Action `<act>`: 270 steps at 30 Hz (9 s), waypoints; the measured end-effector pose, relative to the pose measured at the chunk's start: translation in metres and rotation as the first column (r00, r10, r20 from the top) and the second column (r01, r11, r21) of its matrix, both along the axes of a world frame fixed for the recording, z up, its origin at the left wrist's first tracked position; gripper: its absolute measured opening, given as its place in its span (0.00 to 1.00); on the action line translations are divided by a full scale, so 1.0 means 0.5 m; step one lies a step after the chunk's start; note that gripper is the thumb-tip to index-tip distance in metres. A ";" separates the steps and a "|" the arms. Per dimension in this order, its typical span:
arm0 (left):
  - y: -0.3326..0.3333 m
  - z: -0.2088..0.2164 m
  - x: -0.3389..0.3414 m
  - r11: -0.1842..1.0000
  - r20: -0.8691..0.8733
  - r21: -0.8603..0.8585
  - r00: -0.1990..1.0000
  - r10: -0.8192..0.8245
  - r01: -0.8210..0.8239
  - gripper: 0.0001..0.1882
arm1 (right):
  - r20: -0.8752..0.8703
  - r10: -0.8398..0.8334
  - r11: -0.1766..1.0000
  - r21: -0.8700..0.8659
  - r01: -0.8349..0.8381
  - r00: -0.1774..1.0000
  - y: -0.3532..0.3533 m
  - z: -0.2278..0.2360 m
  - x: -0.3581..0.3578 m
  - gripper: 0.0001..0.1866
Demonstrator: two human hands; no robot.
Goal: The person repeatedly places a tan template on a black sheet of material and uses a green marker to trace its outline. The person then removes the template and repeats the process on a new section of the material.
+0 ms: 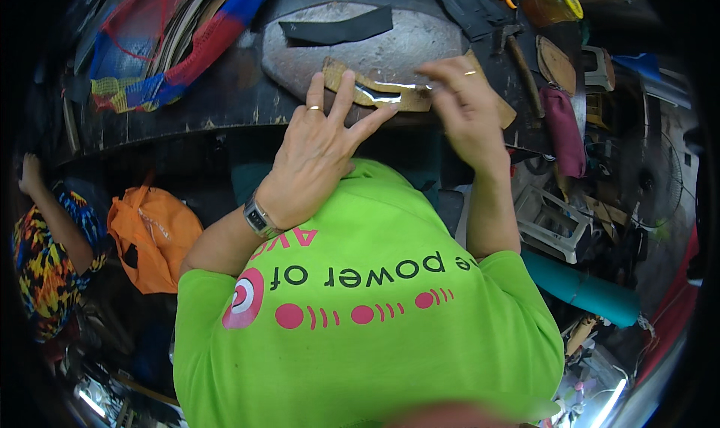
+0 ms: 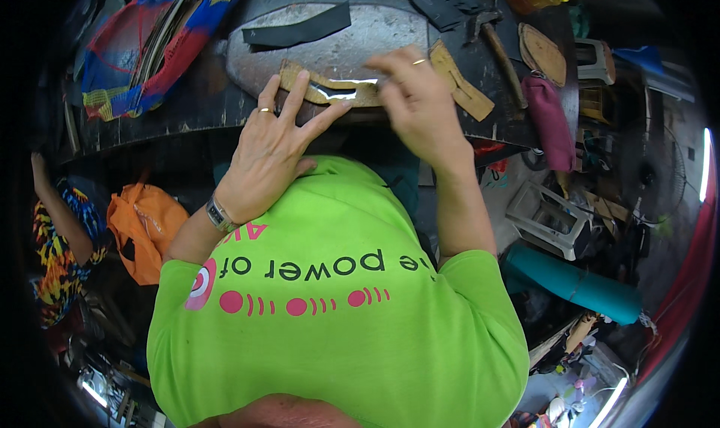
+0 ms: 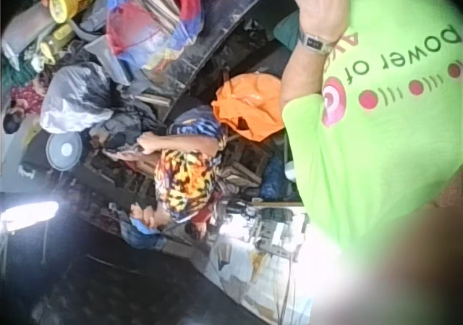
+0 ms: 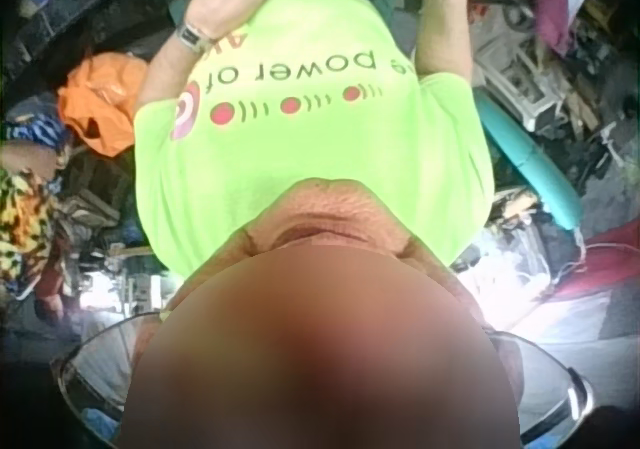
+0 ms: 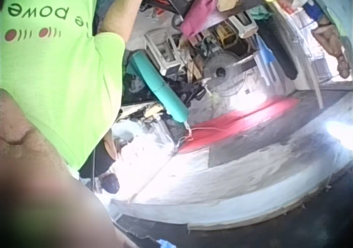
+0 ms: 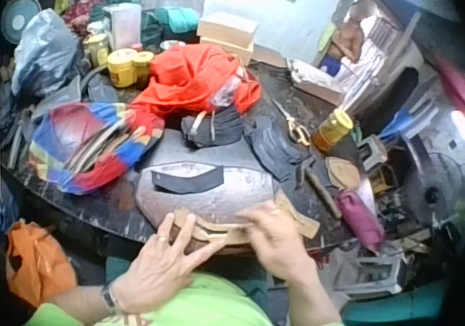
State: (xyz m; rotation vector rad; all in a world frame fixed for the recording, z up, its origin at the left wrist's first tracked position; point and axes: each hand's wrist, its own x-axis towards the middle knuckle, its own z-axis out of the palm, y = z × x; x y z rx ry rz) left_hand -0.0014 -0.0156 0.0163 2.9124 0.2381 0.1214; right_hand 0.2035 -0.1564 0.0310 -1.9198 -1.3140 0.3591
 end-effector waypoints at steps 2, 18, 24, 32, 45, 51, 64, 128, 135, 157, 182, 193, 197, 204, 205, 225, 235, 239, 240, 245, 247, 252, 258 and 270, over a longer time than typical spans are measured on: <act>0.005 0.012 0.000 0.998 0.008 -0.060 1.000 0.004 -0.003 0.56 | 0.135 0.020 0.993 -0.122 -0.004 0.991 0.001 -0.008 -0.016 0.17; 0.173 -0.026 0.039 0.977 0.432 -0.099 0.876 0.214 -0.190 0.22 | -0.431 -0.226 0.957 0.067 0.281 0.873 0.020 0.000 0.249 0.07; 0.195 -0.047 0.072 0.971 0.389 -0.172 0.894 0.220 -0.164 0.14 | -0.020 -0.398 0.913 -0.110 0.393 0.917 0.081 -0.096 0.345 0.10; 0.219 -0.043 0.056 0.957 0.393 -0.285 0.905 0.163 -0.048 0.10 | -0.544 -0.162 0.847 0.351 0.399 0.823 0.038 -0.066 0.344 0.07; 0.163 -0.027 0.031 0.765 0.336 -0.644 0.908 0.251 0.027 0.12 | -0.832 0.187 0.921 0.333 0.201 0.523 0.023 -0.017 0.130 0.07; 0.161 -0.032 0.015 0.869 0.371 -0.493 0.896 0.242 -0.031 0.12 | -0.300 0.010 0.993 -0.108 -0.045 0.954 0.056 -0.049 0.025 0.11; 0.143 -0.042 0.011 0.800 0.345 -0.579 0.841 0.416 -0.158 0.27 | 0.030 0.099 0.980 -0.174 -0.092 0.995 0.074 -0.010 0.006 0.14; 0.132 -0.093 0.003 0.979 0.630 -0.147 0.749 0.204 -0.143 0.10 | -0.310 0.165 0.944 -0.224 -0.241 0.936 0.128 -0.033 0.067 0.13; 0.129 -0.094 -0.005 0.979 0.623 -0.155 0.756 0.202 -0.134 0.11 | -0.297 0.162 0.944 -0.233 -0.236 0.941 0.128 -0.035 0.066 0.12; 0.114 -0.042 -0.016 0.988 0.368 -0.154 0.925 0.090 -0.035 0.24 | -0.322 0.131 0.935 -0.274 -0.225 0.938 0.122 -0.032 0.069 0.10; 0.114 -0.081 -0.024 0.938 0.492 -0.340 0.838 0.236 -0.064 0.18 | -0.830 0.015 0.995 0.068 0.075 0.557 0.050 -0.037 0.084 0.18; 0.105 -0.081 -0.012 0.968 0.450 -0.225 0.870 0.200 -0.106 0.21 | -0.703 -0.037 0.997 0.027 0.078 0.710 0.014 -0.043 0.075 0.17; 0.100 -0.090 -0.011 0.981 0.438 -0.142 0.880 0.184 -0.134 0.23 | -0.622 -0.016 0.994 0.072 0.078 0.783 -0.001 -0.047 0.074 0.15; 0.096 -0.116 -0.005 0.983 0.518 -0.051 0.837 0.176 -0.175 0.20 | -0.549 0.058 0.998 0.030 -0.050 0.834 -0.021 -0.046 0.058 0.15; 0.094 -0.118 -0.003 0.983 0.537 -0.046 0.825 0.177 -0.180 0.19 | -0.567 0.069 0.998 0.032 -0.061 0.821 -0.020 -0.048 0.050 0.16; 0.090 -0.119 -0.002 0.978 0.533 -0.024 0.825 0.189 -0.209 0.17 | -0.520 -0.376 0.803 0.231 0.549 0.767 -0.201 -0.007 0.233 0.14; 0.091 -0.124 -0.002 0.981 0.555 -0.018 0.814 0.173 -0.196 0.17 | -0.524 -0.471 0.834 -0.002 0.552 0.709 -0.296 -0.041 0.287 0.15; 0.091 -0.125 -0.002 0.980 0.552 -0.011 0.816 0.172 -0.199 0.17 | -0.463 -0.519 0.829 -0.067 0.555 0.719 -0.294 -0.050 0.278 0.13; 0.091 -0.125 -0.002 0.978 0.546 -0.012 0.818 0.179 -0.206 0.17 | -0.417 -0.551 0.817 -0.090 0.570 0.723 -0.292 -0.051 0.277 0.13; 0.092 -0.126 -0.003 0.980 0.551 -0.013 0.816 0.174 -0.201 0.16 | -0.374 -0.566 0.815 -0.117 0.568 0.735 -0.283 -0.061 0.274 0.13; 0.091 -0.126 -0.004 0.979 0.548 -0.015 0.818 0.177 -0.202 0.16 | -0.424 -0.562 0.811 -0.114 0.574 0.710 -0.285 -0.065 0.272 0.13; 0.092 -0.126 -0.003 0.978 0.543 -0.007 0.820 0.180 -0.210 0.16 | -0.361 -0.565 0.821 -0.154 0.550 0.742 -0.294 -0.068 0.275 0.14; 0.093 -0.128 -0.005 0.978 0.534 -0.009 0.826 0.183 -0.211 0.16 | -0.356 -0.492 0.864 -0.091 0.495 0.794 -0.301 -0.072 0.270 0.21; 0.092 -0.123 -0.002 0.980 0.538 -0.003 0.826 0.170 -0.200 0.16 | -0.429 -0.473 0.870 -0.088 0.485 0.770 -0.308 -0.077 0.265 0.18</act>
